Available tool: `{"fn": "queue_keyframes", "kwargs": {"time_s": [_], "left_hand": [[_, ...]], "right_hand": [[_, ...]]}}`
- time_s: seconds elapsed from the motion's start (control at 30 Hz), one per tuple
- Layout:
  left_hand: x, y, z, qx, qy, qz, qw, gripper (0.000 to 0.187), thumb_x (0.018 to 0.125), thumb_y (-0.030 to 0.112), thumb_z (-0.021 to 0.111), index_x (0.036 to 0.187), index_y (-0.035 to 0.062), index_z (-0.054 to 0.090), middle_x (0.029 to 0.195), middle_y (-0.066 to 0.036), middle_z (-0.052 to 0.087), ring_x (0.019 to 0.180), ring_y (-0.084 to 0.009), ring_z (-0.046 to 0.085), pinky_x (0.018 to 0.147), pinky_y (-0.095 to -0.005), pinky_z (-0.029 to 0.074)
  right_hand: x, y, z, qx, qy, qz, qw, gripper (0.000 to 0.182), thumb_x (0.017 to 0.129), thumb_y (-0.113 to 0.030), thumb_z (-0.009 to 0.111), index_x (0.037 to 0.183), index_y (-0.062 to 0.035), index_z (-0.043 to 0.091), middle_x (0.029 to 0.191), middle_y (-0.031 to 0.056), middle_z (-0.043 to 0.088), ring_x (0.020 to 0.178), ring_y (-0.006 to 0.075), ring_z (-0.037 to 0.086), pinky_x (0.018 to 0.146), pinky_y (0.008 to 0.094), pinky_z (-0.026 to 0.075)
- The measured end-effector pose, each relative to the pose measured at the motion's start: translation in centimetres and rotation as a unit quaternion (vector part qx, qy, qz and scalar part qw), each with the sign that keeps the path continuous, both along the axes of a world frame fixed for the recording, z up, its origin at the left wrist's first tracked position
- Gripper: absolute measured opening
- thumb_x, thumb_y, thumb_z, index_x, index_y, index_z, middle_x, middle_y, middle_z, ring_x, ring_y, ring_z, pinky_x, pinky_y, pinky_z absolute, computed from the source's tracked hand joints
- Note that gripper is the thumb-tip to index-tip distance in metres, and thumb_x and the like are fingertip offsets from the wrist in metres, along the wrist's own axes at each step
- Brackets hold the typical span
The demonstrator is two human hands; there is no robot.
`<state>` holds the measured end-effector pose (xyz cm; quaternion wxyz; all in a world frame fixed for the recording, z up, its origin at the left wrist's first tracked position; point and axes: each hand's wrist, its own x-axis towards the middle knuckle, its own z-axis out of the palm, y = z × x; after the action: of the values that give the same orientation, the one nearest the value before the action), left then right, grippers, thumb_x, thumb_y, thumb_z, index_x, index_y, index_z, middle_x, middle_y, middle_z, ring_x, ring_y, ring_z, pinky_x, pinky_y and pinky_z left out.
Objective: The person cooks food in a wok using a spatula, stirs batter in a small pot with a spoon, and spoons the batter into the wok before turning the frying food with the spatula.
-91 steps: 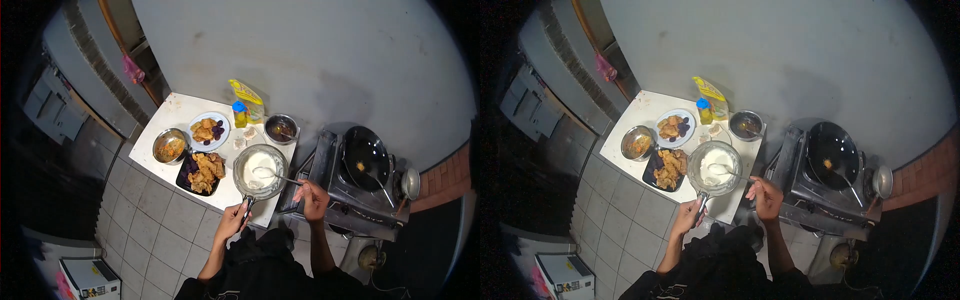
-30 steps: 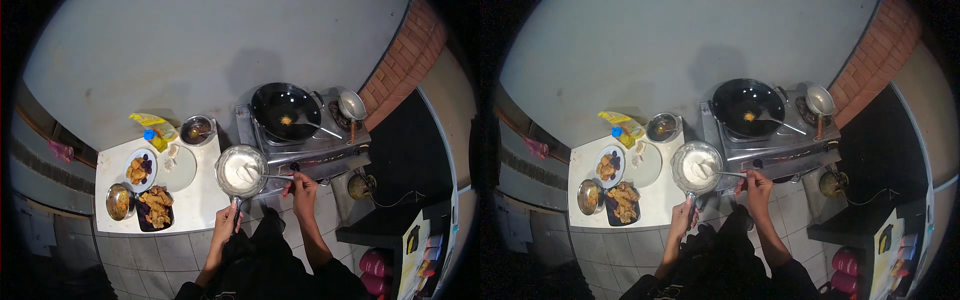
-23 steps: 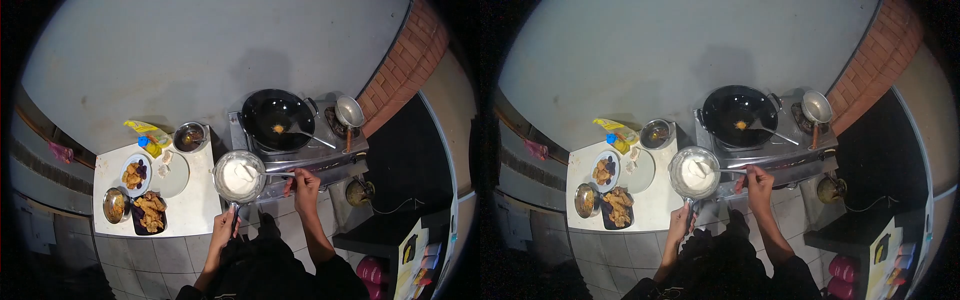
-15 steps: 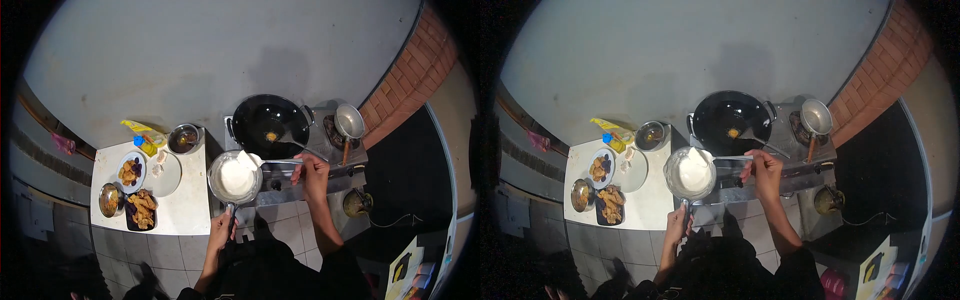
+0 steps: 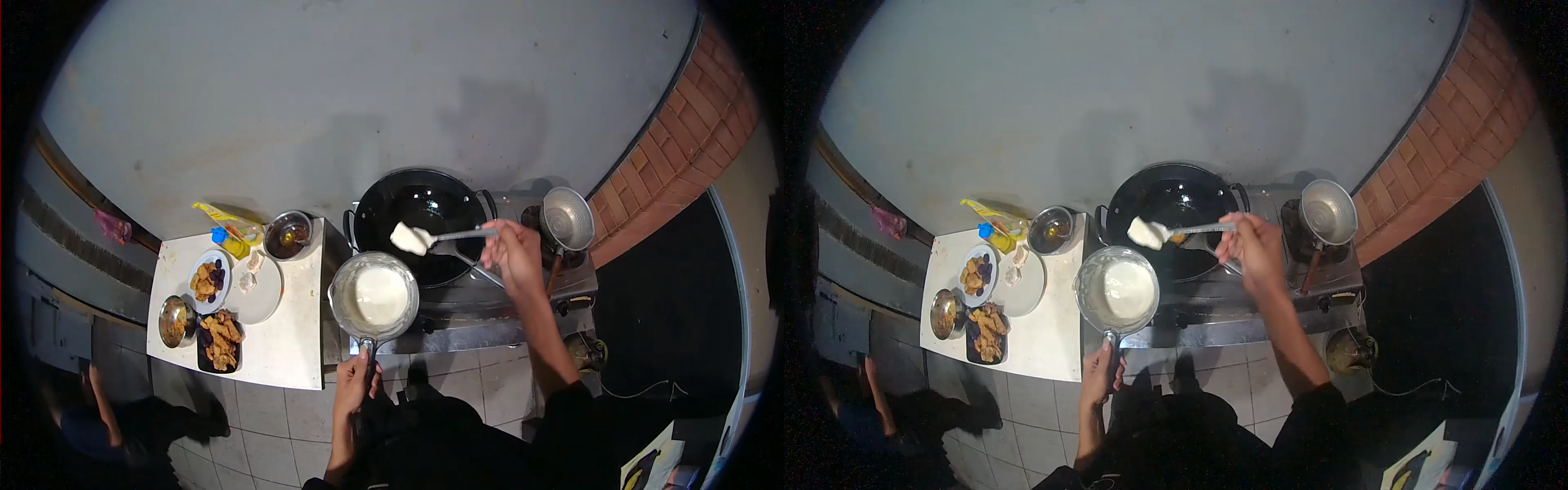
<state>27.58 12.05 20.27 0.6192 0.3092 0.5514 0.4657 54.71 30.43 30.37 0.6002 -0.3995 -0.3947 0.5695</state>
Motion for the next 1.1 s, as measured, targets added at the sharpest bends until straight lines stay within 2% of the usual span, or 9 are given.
{"fn": "queue_keyframes", "kwargs": {"time_s": [0.13, 0.37, 0.63, 0.73, 0.83, 0.93, 1.1], "left_hand": [[0.0, -0.5, -0.1, 0.007, 0.032, 0.020, 0.999, 0.055, 0.098, 0.046, 0.041, 0.073, -0.0006, 0.057, 0.050, -0.003, 0.046, 0.037, -0.0092, 0.041, 0.036, -0.0231, 0.032], [0.3, -1.7, 0.1, -0.007, 0.062, 0.064, 0.996, 0.056, 0.098, 0.047, 0.042, 0.072, -0.0006, 0.058, 0.050, -0.003, 0.047, 0.037, -0.0098, 0.042, 0.035, -0.0238, 0.032], [0.8, -3.3, 0.2, -0.018, 0.090, 0.125, 0.988, 0.057, 0.097, 0.049, 0.043, 0.071, 0.0000, 0.057, 0.050, -0.003, 0.047, 0.036, -0.0098, 0.042, 0.035, -0.0231, 0.032], [0.8, -3.6, -0.2, -0.015, 0.096, 0.141, 0.985, 0.058, 0.096, 0.050, 0.043, 0.070, 0.0004, 0.057, 0.049, -0.003, 0.046, 0.035, -0.0097, 0.041, 0.033, -0.0229, 0.031], [0.8, -3.9, 0.0, -0.025, 0.098, 0.154, 0.983, 0.059, 0.096, 0.051, 0.043, 0.069, 0.0004, 0.057, 0.048, -0.002, 0.045, 0.034, -0.0094, 0.041, 0.032, -0.0228, 0.030], [0.7, -4.0, -0.3, -0.028, 0.097, 0.156, 0.983, 0.059, 0.096, 0.051, 0.042, 0.069, 0.0005, 0.057, 0.048, -0.002, 0.045, 0.034, -0.0093, 0.041, 0.032, -0.0228, 0.029], [1.0, -4.0, -0.6, -0.019, 0.098, 0.145, 0.984, 0.059, 0.096, 0.051, 0.043, 0.069, 0.0004, 0.057, 0.048, -0.002, 0.045, 0.035, -0.0096, 0.041, 0.032, -0.0228, 0.030]], "right_hand": [[2.0, 7.1, -2.7, 0.005, -0.036, 0.019, 0.999, 0.022, 0.093, -0.007, 0.045, 0.092, 0.0086, 0.060, 0.067, 0.0099, 0.057, 0.050, 0.0170, 0.059, 0.044, 0.0267, 0.047], [0.6, 16.4, -8.9, 0.003, -0.185, -0.009, 0.983, 0.021, 0.093, -0.004, 0.043, 0.092, 0.0093, 0.060, 0.065, 0.0105, 0.057, 0.049, 0.0173, 0.060, 0.043, 0.0274, 0.049], [-1.6, 18.3, -11.3, 0.078, -0.358, 0.019, 0.930, 0.022, 0.095, -0.008, 0.048, 0.091, 0.0080, 0.062, 0.062, 0.0089, 0.058, 0.048, 0.0144, 0.060, 0.044, 0.0268, 0.049], [-1.6, 18.2, -12.1, 0.108, -0.409, 0.021, 0.906, 0.018, 0.091, -0.007, 0.052, 0.092, 0.0063, 0.064, 0.063, 0.0145, 0.062, 0.050, 0.0195, 0.063, 0.051, 0.0323, 0.051], [-1.2, 18.6, -13.2, 0.210, -0.459, -0.009, 0.863, 0.018, 0.090, -0.007, 0.053, 0.095, 0.0052, 0.065, 0.065, 0.0171, 0.063, 0.052, 0.0231, 0.064, 0.056, 0.0351, 0.051], [-1.0, 18.1, -13.2, 0.219, -0.442, -0.015, 0.870, 0.018, 0.090, -0.007, 0.052, 0.095, 0.0047, 0.065, 0.066, 0.0188, 0.063, 0.054, 0.0255, 0.065, 0.058, 0.0365, 0.051], [-0.5, 16.4, -10.9, 0.115, -0.363, -0.036, 0.924, 0.020, 0.091, -0.005, 0.048, 0.093, 0.0083, 0.063, 0.066, 0.0153, 0.064, 0.053, 0.0210, 0.065, 0.051, 0.0315, 0.053]]}}
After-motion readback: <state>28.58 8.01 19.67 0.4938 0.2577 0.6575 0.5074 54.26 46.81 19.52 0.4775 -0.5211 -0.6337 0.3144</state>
